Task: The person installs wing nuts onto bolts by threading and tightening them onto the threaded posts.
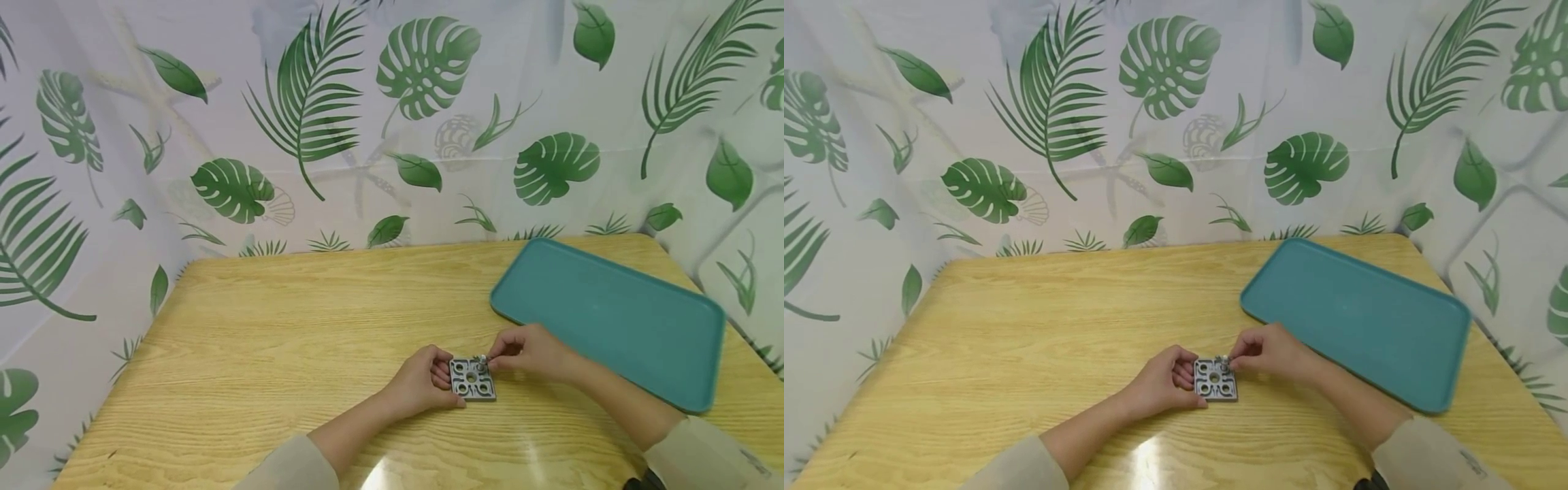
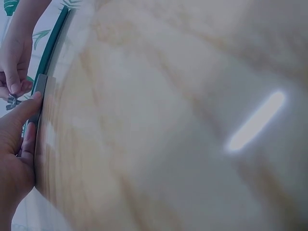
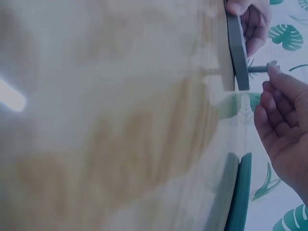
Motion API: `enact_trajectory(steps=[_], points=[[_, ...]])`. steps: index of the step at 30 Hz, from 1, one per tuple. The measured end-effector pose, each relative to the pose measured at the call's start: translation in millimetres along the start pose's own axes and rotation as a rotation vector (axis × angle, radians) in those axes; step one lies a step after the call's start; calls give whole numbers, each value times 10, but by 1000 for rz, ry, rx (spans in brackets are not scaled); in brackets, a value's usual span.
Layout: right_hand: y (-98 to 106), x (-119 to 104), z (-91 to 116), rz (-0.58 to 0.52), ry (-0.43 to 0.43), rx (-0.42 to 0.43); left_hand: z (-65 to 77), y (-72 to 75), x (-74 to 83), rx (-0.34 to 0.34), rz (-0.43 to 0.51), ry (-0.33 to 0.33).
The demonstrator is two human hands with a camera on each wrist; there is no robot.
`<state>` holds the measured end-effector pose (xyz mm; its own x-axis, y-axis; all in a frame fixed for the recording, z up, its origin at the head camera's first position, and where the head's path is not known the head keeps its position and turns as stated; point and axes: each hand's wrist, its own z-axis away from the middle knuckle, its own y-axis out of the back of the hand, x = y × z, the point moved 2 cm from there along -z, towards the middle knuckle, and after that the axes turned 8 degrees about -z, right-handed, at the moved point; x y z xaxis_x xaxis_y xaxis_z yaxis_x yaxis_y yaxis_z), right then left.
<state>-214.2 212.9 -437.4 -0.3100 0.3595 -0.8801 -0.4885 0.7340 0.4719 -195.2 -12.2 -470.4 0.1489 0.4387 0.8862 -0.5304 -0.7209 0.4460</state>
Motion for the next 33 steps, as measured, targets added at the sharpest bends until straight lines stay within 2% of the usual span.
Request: enact_trajectory(steps=[6, 9, 12, 17, 24, 29, 33], points=[[-75, -98, 87, 93, 13, 101, -4, -5, 5, 1, -3, -1], [-97, -126, 111, 65, 2, 116, -6, -4, 2, 1, -18, -12], [-93, -106, 119, -13, -35, 66, -4, -4, -2, 0, -21, -12], [-30, 25, 86, -156, -96, -107, -2, -5, -2, -1, -8, 3], [72, 197, -61, -318, -166, -116, -2, 4, -3, 5, -14, 12], [56, 199, -145, -378, -157, -210, 5, 2, 6, 5, 0, 18], [23, 213, -176, -411, -145, -215, 2, 6, 5, 6, 3, 20]])
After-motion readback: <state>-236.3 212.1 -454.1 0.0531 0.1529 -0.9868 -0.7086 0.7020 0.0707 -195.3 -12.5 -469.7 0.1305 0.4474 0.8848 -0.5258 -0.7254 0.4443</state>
